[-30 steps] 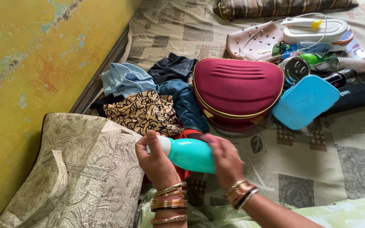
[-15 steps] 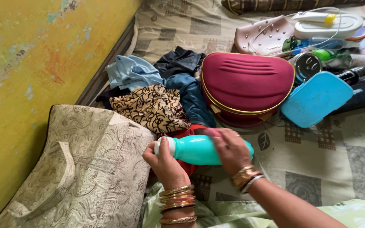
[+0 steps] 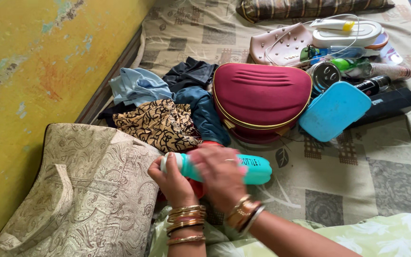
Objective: The person wipes a teal bottle with a pink cloth, then places it into a large tote bag. The person then wipes a maroon cosmetic case and places it into the same tote bag.
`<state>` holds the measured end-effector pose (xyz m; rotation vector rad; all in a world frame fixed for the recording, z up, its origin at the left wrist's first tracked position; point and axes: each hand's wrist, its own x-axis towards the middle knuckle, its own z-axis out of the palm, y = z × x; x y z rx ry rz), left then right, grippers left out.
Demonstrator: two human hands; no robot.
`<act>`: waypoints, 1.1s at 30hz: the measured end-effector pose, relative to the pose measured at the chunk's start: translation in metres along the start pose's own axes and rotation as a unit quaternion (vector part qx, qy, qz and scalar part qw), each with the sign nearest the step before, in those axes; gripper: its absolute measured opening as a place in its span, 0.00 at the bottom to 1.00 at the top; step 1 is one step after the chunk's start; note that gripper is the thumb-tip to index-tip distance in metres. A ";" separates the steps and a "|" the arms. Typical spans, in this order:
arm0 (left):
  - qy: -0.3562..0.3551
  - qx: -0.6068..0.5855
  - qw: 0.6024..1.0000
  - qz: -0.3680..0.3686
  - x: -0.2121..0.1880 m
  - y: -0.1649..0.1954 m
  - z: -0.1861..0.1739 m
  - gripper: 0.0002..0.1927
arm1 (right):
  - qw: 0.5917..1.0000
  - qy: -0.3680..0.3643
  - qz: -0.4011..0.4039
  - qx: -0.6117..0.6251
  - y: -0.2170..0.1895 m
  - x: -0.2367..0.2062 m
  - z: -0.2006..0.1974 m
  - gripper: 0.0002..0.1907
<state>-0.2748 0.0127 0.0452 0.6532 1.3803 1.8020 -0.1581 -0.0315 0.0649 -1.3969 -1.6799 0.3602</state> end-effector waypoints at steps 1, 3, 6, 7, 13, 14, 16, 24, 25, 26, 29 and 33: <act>-0.001 0.010 1.000 -0.001 0.002 -0.001 -0.002 0.19 | 0.996 -0.020 -0.087 -0.024 -0.013 0.004 0.002 0.20; 0.024 -0.054 0.996 -0.060 0.004 -0.003 -0.006 0.19 | 0.990 -0.022 -0.135 -0.043 -0.028 0.010 0.005 0.20; 0.057 -0.092 0.991 -0.084 0.004 -0.007 -0.010 0.19 | 0.990 -0.028 -0.114 -0.075 -0.015 0.013 -0.003 0.17; 0.067 -0.096 0.990 -0.081 0.004 -0.007 -0.010 0.19 | 0.992 -0.030 -0.092 -0.086 -0.003 0.013 -0.009 0.16; 0.056 -0.041 0.995 -0.078 0.009 -0.007 0.000 0.26 | 0.993 -0.040 -0.002 -0.114 0.098 -0.010 -0.055 0.21; 0.054 -0.029 0.995 -0.078 0.009 -0.006 0.001 0.28 | 0.992 -0.045 0.041 -0.110 0.112 -0.016 -0.059 0.22; 0.051 -0.004 0.996 -0.076 0.009 -0.004 0.003 0.32 | 0.986 -0.053 0.126 -0.099 0.134 -0.025 -0.063 0.24; -0.070 -0.073 0.995 -0.022 -0.013 0.001 -0.001 0.30 | 0.990 0.088 0.106 -0.033 0.069 -0.019 -0.034 0.21; -0.083 -0.073 0.994 -0.019 -0.015 0.002 0.000 0.29 | 0.993 0.082 -0.009 -0.083 0.048 -0.013 -0.029 0.20; -0.117 -0.110 0.986 -0.039 -0.018 0.004 0.001 0.29 | 0.981 0.073 -0.124 -0.132 0.028 -0.007 -0.025 0.19; -0.179 -0.186 0.961 -0.099 -0.021 0.010 0.000 0.29 | 0.995 0.042 -0.076 -0.042 -0.012 0.017 -0.017 0.16; -0.188 -0.188 0.957 -0.117 -0.021 0.013 -0.003 0.28 | 0.999 0.025 -0.015 -0.020 -0.006 0.023 -0.027 0.15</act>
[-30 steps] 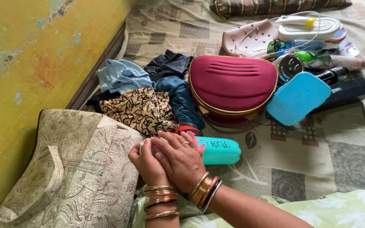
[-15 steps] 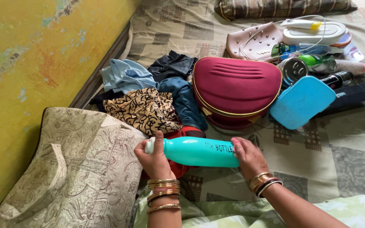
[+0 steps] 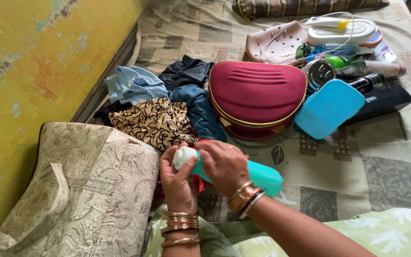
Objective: The person wipes a teal bottle with a pink cloth, then places it into a large tote bag. The person then wipes a maroon cosmetic case and places it into the same tote bag.
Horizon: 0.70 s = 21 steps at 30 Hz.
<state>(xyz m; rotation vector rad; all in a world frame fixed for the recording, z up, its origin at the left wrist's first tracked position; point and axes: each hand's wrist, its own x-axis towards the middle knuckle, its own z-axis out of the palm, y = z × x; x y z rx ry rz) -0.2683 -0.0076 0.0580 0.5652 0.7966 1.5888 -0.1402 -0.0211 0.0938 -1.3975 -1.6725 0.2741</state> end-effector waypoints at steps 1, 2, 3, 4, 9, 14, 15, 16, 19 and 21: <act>-0.008 0.005 1.000 0.013 0.001 0.000 0.000 0.28 | 1.000 0.001 0.025 0.000 0.011 -0.003 -0.005 0.15; 0.006 0.017 1.000 0.004 0.003 0.000 -0.002 0.28 | 0.993 -0.027 0.117 0.017 0.023 -0.010 -0.008 0.16; 0.021 0.030 0.999 -0.006 0.005 0.000 -0.002 0.28 | 0.976 -0.055 0.208 0.033 0.037 -0.018 -0.014 0.18; 0.033 0.042 0.998 -0.015 0.007 -0.001 -0.002 0.28 | 0.984 -0.034 0.176 0.009 0.052 -0.026 -0.020 0.18; 0.108 0.194 0.974 -0.029 0.015 -0.004 0.003 0.27 | 0.987 -0.011 0.150 -0.057 0.117 -0.063 -0.039 0.20; 0.153 0.365 0.918 0.010 0.006 0.001 0.006 0.31 | 0.922 0.009 0.386 0.019 0.138 -0.083 -0.046 0.22; 0.151 0.354 0.923 0.008 0.003 0.002 0.006 0.31 | 0.922 0.022 0.387 0.008 0.135 -0.081 -0.046 0.23; 0.147 0.343 0.928 0.005 0.000 0.002 0.007 0.31 | 0.921 0.035 0.387 -0.002 0.129 -0.076 -0.044 0.24; 0.010 0.179 0.982 0.052 -0.005 0.000 0.011 0.32 | 0.923 0.064 0.380 0.023 0.098 -0.049 -0.034 0.23; -0.073 0.091 0.992 0.040 -0.006 -0.002 0.013 0.29 | 0.974 0.038 0.200 0.103 0.069 -0.019 -0.022 0.20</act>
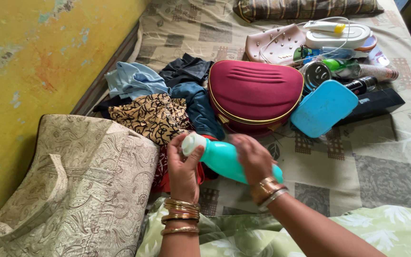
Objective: The person wipes a teal bottle with a pink cloth, then places it into a large tote bag. The person then wipes a maroon cosmetic case and places it into the same tote bag.
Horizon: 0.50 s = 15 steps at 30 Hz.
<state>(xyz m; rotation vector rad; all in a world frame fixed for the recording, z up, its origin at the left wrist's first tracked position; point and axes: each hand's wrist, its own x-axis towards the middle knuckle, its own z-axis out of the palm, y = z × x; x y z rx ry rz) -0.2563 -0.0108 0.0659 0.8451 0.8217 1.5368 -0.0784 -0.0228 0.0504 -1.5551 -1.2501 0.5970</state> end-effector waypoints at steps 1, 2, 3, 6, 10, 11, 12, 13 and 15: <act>-0.039 -0.048 0.998 0.001 0.000 -0.001 0.001 0.28 | 0.977 0.004 -0.199 -0.078 -0.017 0.009 0.011 0.16; -0.042 -0.092 0.995 -0.022 0.000 -0.003 0.001 0.28 | 0.908 0.005 -0.391 -0.152 -0.033 0.016 0.022 0.11; -0.046 -0.134 0.989 -0.042 0.001 -0.003 0.000 0.27 | 0.921 -0.013 -0.368 -0.126 -0.045 0.010 0.029 0.12; -0.026 -0.223 0.972 -0.073 0.006 -0.006 -0.008 0.23 | 0.944 -0.046 -0.314 -0.090 -0.061 -0.005 0.039 0.14; 0.057 -0.190 0.977 -0.073 0.011 -0.011 -0.021 0.18 | 0.955 -0.027 -0.260 -0.140 -0.039 -0.018 0.029 0.14; 0.076 -0.160 0.981 -0.077 0.012 -0.013 -0.023 0.18 | 0.961 -0.027 -0.231 -0.148 -0.028 -0.020 0.024 0.14; 0.093 -0.130 0.984 -0.080 0.015 -0.015 -0.024 0.19 | 0.967 -0.030 -0.204 -0.150 -0.016 -0.021 0.018 0.15; 0.107 -0.102 0.986 -0.081 0.017 -0.017 -0.025 0.19 | 0.972 -0.030 -0.178 -0.151 -0.003 -0.020 0.011 0.15; 0.145 -0.020 0.986 -0.080 0.022 -0.020 -0.023 0.21 | 0.977 -0.028 -0.133 -0.167 0.027 -0.019 -0.006 0.17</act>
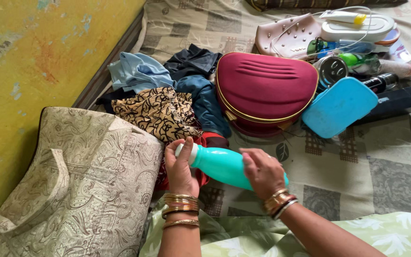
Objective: The person wipes a teal bottle with a pink cloth, then places it into a large tote bag. The person then wipes a maroon cosmetic case and places it into the same tote bag.
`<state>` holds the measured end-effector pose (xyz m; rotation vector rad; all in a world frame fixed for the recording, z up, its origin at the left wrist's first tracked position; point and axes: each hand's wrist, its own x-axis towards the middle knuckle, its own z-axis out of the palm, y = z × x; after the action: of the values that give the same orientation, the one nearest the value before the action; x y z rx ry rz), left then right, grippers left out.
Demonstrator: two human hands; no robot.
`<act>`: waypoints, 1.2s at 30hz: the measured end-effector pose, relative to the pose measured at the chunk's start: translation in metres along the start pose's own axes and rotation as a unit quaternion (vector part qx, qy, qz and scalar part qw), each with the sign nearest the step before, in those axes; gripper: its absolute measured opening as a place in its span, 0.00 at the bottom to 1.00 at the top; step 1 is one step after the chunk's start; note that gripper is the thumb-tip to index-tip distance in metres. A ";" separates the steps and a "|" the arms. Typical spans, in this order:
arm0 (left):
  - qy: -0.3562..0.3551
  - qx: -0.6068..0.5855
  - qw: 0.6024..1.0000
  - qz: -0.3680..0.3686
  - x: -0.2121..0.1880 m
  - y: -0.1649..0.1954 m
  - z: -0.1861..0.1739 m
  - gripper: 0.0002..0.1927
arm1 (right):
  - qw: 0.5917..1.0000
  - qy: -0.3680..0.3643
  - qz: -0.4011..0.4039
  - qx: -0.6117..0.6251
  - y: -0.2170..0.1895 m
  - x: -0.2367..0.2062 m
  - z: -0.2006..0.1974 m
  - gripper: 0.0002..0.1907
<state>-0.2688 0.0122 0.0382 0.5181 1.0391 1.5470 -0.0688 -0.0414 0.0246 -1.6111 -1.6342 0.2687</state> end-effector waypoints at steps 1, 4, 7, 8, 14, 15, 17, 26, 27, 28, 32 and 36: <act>0.022 0.038 0.999 0.006 0.001 -0.002 0.001 0.23 | 1.000 -0.004 0.021 -0.013 0.017 -0.006 -0.004 0.17; 0.103 0.253 0.961 0.033 -0.001 -0.004 0.004 0.27 | 0.996 -0.011 0.073 -0.047 0.063 -0.027 -0.016 0.20; 0.120 0.303 0.938 0.113 -0.008 -0.002 0.004 0.31 | 0.984 -0.015 0.171 -0.057 0.087 -0.043 -0.023 0.22; 0.111 0.279 0.947 0.116 -0.011 -0.001 0.004 0.30 | 0.975 -0.015 0.213 -0.058 0.088 -0.043 -0.025 0.23; -0.090 0.035 0.989 0.114 -0.029 0.008 0.013 0.26 | 0.992 -0.009 0.129 0.001 0.003 0.017 -0.021 0.20; -0.113 -0.009 0.988 0.107 -0.030 0.008 0.016 0.26 | 0.962 -0.047 0.246 0.106 -0.023 0.029 -0.012 0.20; -0.142 -0.085 0.983 0.079 -0.029 0.007 0.020 0.24 | 0.978 -0.089 0.153 0.108 -0.068 0.047 -0.004 0.20; -0.048 -0.080 0.995 0.021 -0.008 -0.012 0.000 0.22 | 0.994 0.017 -0.112 -0.008 -0.044 0.003 0.000 0.16; -0.043 -0.051 0.997 0.029 -0.005 -0.014 0.001 0.24 | 0.996 0.009 -0.086 -0.017 -0.026 -0.002 -0.002 0.16; -0.040 -0.025 0.998 0.037 -0.002 -0.017 0.003 0.25 | 0.998 0.002 -0.061 -0.030 -0.008 -0.008 -0.005 0.15; 0.018 0.048 0.999 0.016 0.002 -0.018 0.011 0.27 | 0.995 -0.014 0.028 -0.090 0.062 -0.035 -0.019 0.18; 0.065 0.099 0.992 0.034 -0.009 -0.012 0.012 0.28 | 0.989 -0.014 0.069 -0.127 0.102 -0.057 -0.034 0.23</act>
<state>-0.2501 0.0071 0.0368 0.6007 1.2962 1.5622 0.0207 -0.0890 -0.0419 -1.9252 -1.6310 0.1585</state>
